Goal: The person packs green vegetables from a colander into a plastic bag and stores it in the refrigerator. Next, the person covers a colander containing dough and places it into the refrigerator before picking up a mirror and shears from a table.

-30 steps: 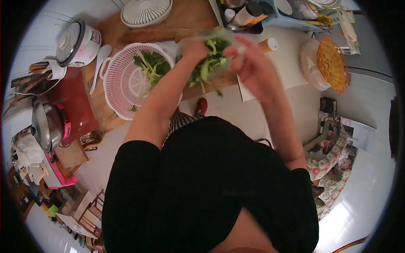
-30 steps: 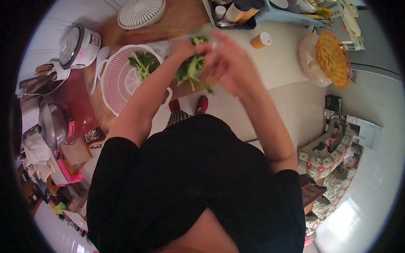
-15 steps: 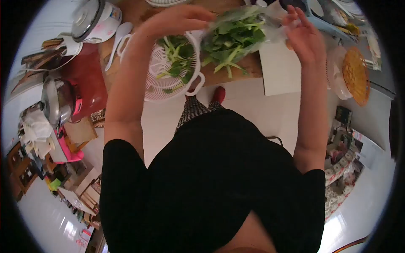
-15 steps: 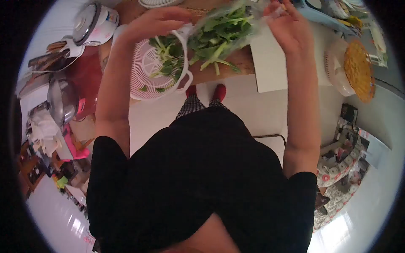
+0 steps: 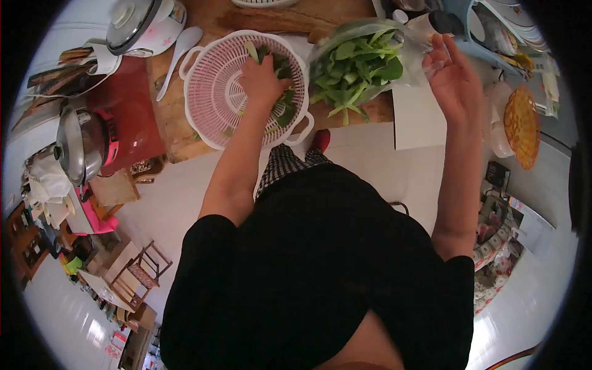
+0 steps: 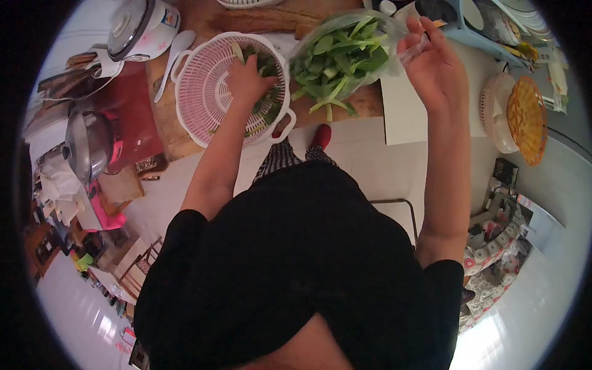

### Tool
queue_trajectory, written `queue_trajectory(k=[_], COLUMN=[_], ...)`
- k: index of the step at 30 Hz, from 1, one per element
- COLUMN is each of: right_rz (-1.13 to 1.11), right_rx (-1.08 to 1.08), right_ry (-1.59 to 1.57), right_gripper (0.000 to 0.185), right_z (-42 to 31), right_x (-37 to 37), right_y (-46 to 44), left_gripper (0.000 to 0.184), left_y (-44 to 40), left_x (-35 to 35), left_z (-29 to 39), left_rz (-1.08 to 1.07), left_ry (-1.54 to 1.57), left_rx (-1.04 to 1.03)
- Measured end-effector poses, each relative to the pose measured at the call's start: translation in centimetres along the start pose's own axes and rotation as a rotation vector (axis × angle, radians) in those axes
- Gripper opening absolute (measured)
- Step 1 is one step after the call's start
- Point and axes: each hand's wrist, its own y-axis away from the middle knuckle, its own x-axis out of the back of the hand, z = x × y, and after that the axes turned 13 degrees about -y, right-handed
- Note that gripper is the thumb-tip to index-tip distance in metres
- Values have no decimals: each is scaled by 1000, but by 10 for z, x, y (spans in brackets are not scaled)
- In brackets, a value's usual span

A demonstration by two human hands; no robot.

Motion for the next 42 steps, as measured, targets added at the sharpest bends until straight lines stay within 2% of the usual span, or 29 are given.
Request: queue_trajectory(k=[4, 7, 9, 11, 14, 16, 18, 19, 20, 22, 24, 26, 27, 29, 31, 32, 33, 35, 38, 41, 42], right_rz=[-36, -44, -26, -38, -122, -126, -137, -142, -140, -128, -121, -116, -154, -246, -203, -163, -122, -91, -99, -94, -88], right_rx=[-42, -50, -17, -20, -59, -45, -58, -68, -80, -114, -85, -98, -89, -66, -111, -102, -92, -81, -100, -126, -133], right_ry=[-81, -72, -48, -48, -57, -26, -2, 8, 32, 69, 122, 114, 83, 27, 1, 44, 87, 98, 110, 122, 129], right_gripper=[28, 29, 29, 28, 32, 33, 34, 34, 32, 29, 33, 34, 28, 18, 23, 27, 32, 30, 28, 27, 27], right_z=[7, 10, 11, 13, 12, 12, 12, 11, 11, 13, 15, 4, 6, 10, 4, -5, -10, -9, -9, -4, -4], right_x=[-5, -7, -6, -9, -4, -6, -9, -9, -12, -19, -20, -15, -17, -27, -22, -8, 1, -2, -2, -6, -8], right_y=[7, 9, 12, 14, 15, 16, 18, 19, 20, 24, 24, 14, 12, 5, 3, -1, -4, -1, -1, -2, -1], left_gripper=[36, 30, 27, 26, 25, 26, 25, 24, 24, 23, 26, 27, 27, 58, 59, 44, 53, 68, 90, 95, 90], left_y=[-10, -13, -12, -4, 4, 8, 10, 9, 4, -13, -34, -32, -33, -20, -13, -10, -11, 4, 54, 59, 58], left_x=[-11, -26, -18, 15, 61, 85, 98, 90, 79, 51, 30, 53, 74, 146, 158, 142, 128, 85, 47, 30, 26], left_z=[-8, -32, -48, -50, -27, 14, 63, 87, 110, 148, 162, 152, 148, 130, 92, 64, 34, -19, -37, -35, -33], left_rz=[-33, 66, 174, 178, 84, 271, 282, 226, 168, 133, 211, 192, 188, -191, -195, -9, -88, -207, -445, -290, -270], left_ry=[187, 249, 397, 380, 705, 660, 595, 472, 348, 152, 33, 76, 98, 47, 88, 150, 45, -124, -235, -67, -58], left_rx=[-12, -118, -149, -163, -200, -479, -780, -849, -912, -880, -945, -1042, -1089, -1096, -1067, -1043, -913, -661, -361, -414, -443])
